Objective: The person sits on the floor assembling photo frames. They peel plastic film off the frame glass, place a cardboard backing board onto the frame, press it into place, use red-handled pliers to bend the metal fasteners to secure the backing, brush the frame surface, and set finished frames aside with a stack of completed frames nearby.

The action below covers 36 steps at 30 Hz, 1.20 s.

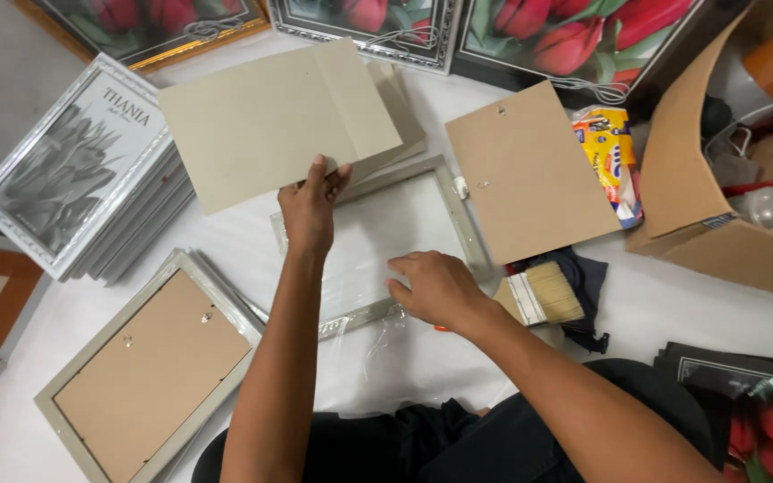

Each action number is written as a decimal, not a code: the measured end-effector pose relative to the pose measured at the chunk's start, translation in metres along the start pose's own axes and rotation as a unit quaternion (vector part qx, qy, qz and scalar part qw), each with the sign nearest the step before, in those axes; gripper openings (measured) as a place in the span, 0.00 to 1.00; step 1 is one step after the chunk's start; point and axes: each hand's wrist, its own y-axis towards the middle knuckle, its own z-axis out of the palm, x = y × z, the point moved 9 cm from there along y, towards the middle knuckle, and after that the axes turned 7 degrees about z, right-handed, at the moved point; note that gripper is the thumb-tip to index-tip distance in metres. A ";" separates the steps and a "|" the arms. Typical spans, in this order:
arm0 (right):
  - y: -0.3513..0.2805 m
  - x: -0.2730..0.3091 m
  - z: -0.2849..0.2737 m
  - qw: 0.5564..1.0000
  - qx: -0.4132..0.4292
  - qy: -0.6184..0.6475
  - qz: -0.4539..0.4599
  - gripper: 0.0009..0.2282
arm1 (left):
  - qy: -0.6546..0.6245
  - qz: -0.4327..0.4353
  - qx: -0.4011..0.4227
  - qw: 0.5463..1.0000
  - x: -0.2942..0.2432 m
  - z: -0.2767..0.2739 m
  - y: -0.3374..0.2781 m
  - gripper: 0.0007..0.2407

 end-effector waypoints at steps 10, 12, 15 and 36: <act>-0.025 -0.025 -0.121 0.942 -0.300 0.146 0.031 0.14 | 0.587 0.079 0.243 0.768 0.142 0.087 -0.036 0.20; -0.035 -0.048 -0.141 0.903 -0.350 0.237 0.073 0.13 | 0.703 0.160 0.295 0.627 0.175 0.108 -0.044 0.13; -0.041 -0.072 -0.158 0.859 -0.358 0.348 0.117 0.11 | 0.750 0.218 0.277 0.560 0.195 0.126 -0.047 0.09; -0.051 -0.118 -0.174 0.719 -0.325 0.587 0.182 0.08 | 0.110 -0.038 0.105 0.988 0.084 0.166 -0.097 0.07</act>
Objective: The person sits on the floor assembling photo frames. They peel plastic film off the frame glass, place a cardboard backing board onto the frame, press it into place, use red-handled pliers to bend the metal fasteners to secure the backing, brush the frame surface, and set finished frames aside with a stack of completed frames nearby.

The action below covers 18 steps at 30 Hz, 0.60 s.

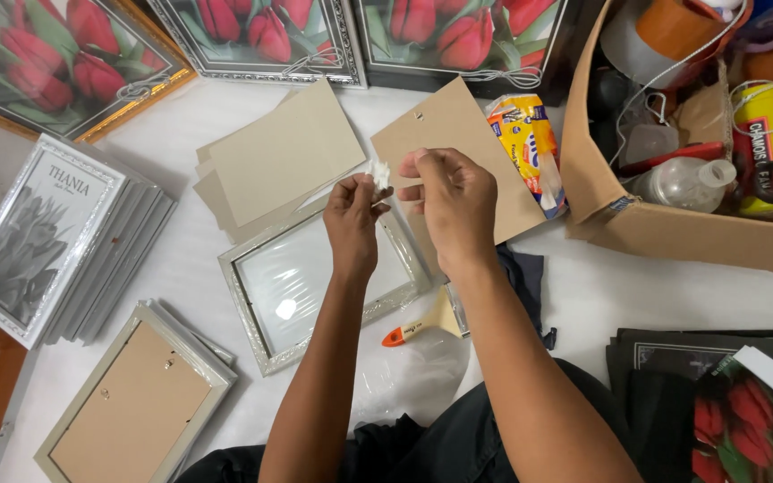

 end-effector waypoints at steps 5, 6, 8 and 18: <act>-0.006 -0.012 0.017 0.997 0.047 -0.067 0.005 0.09 | 0.074 0.008 0.009 0.997 -0.022 -0.062 -0.032 0.09; -0.009 -0.014 0.025 0.994 0.060 -0.093 -0.007 0.09 | 0.154 0.023 0.024 0.988 -0.027 -0.081 -0.037 0.09; -0.013 -0.023 0.035 0.990 0.076 -0.116 -0.014 0.09 | 0.281 -0.013 0.019 0.959 -0.013 -0.130 -0.044 0.09; -0.036 -0.068 0.089 0.899 0.166 -0.379 -0.143 0.08 | 0.670 0.057 0.231 0.703 -0.046 -0.178 -0.079 0.20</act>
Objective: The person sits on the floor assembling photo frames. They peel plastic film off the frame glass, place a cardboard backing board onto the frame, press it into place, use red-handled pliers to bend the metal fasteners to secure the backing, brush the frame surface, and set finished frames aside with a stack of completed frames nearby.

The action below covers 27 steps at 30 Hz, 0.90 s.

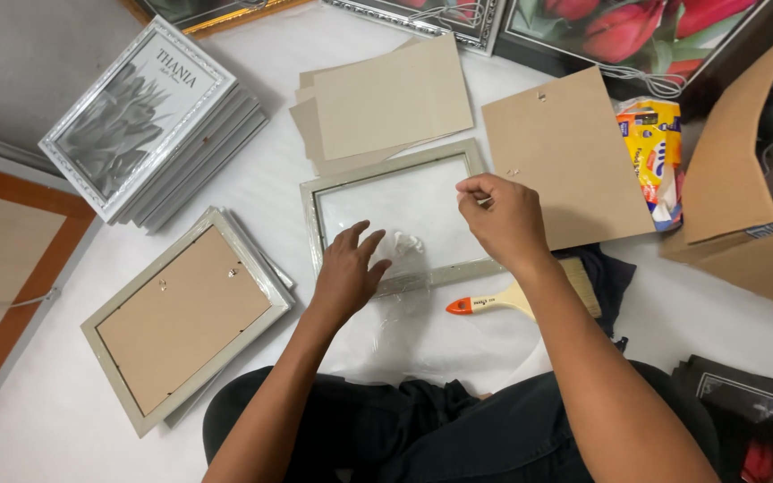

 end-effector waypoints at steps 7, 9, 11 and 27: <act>-0.021 0.006 0.105 0.940 0.125 -0.238 -0.210 0.19 | -0.174 -0.114 -0.088 0.974 0.071 -0.008 -0.013 0.17; -0.028 -0.006 0.135 0.900 0.192 -0.313 -0.237 0.21 | -0.125 -0.092 -0.072 0.985 0.089 0.005 -0.007 0.17; -0.025 -0.012 0.148 0.894 0.204 -0.324 -0.232 0.21 | -0.175 -0.092 -0.081 0.977 0.097 -0.011 -0.003 0.18; 0.006 -0.051 0.162 0.914 0.048 -0.328 -0.233 0.08 | -0.214 -0.165 -0.044 0.962 0.163 -0.043 -0.018 0.23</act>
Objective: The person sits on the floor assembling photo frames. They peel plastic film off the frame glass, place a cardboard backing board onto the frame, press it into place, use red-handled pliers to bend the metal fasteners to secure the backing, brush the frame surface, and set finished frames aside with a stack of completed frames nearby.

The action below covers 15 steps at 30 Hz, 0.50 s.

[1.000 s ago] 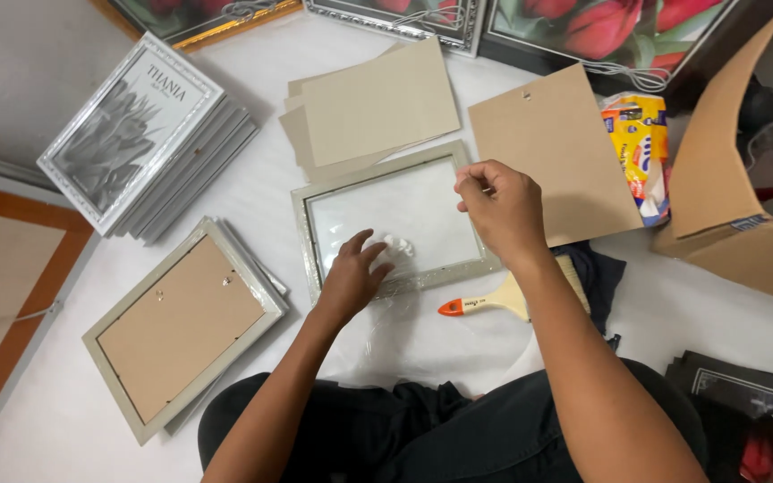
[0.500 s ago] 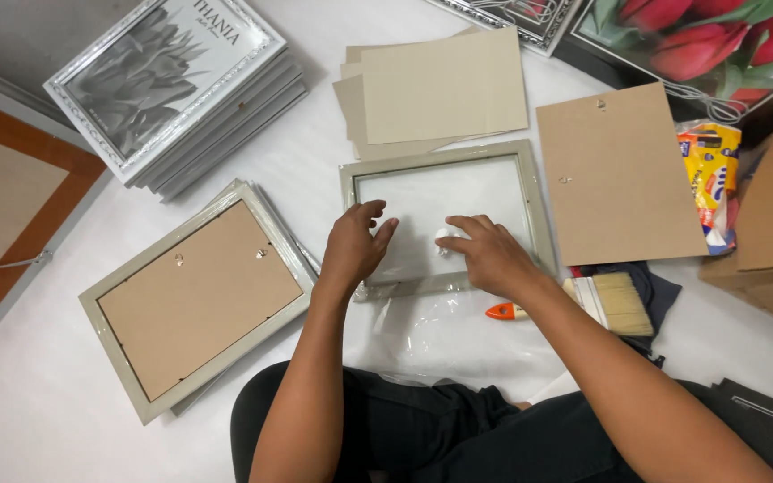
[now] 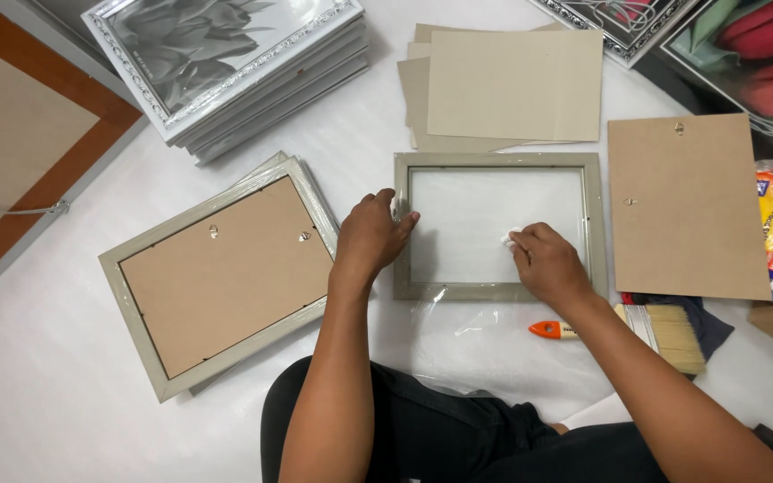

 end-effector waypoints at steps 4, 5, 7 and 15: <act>-0.008 0.042 -0.005 0.991 0.082 0.103 0.029 0.09 | -0.015 -0.007 -0.013 1.000 0.005 -0.006 0.000 0.23; -0.008 0.057 -0.005 0.990 0.089 0.111 0.014 0.08 | -0.017 -0.005 -0.014 1.000 0.007 -0.004 0.003 0.22; -0.002 0.072 0.007 0.988 0.100 0.118 -0.007 0.07 | -0.020 -0.008 -0.020 1.000 0.013 0.002 0.006 0.21; 0.091 0.108 0.045 0.992 -0.070 -0.045 -0.096 0.07 | 0.034 0.007 0.047 0.998 0.039 0.054 0.023 0.21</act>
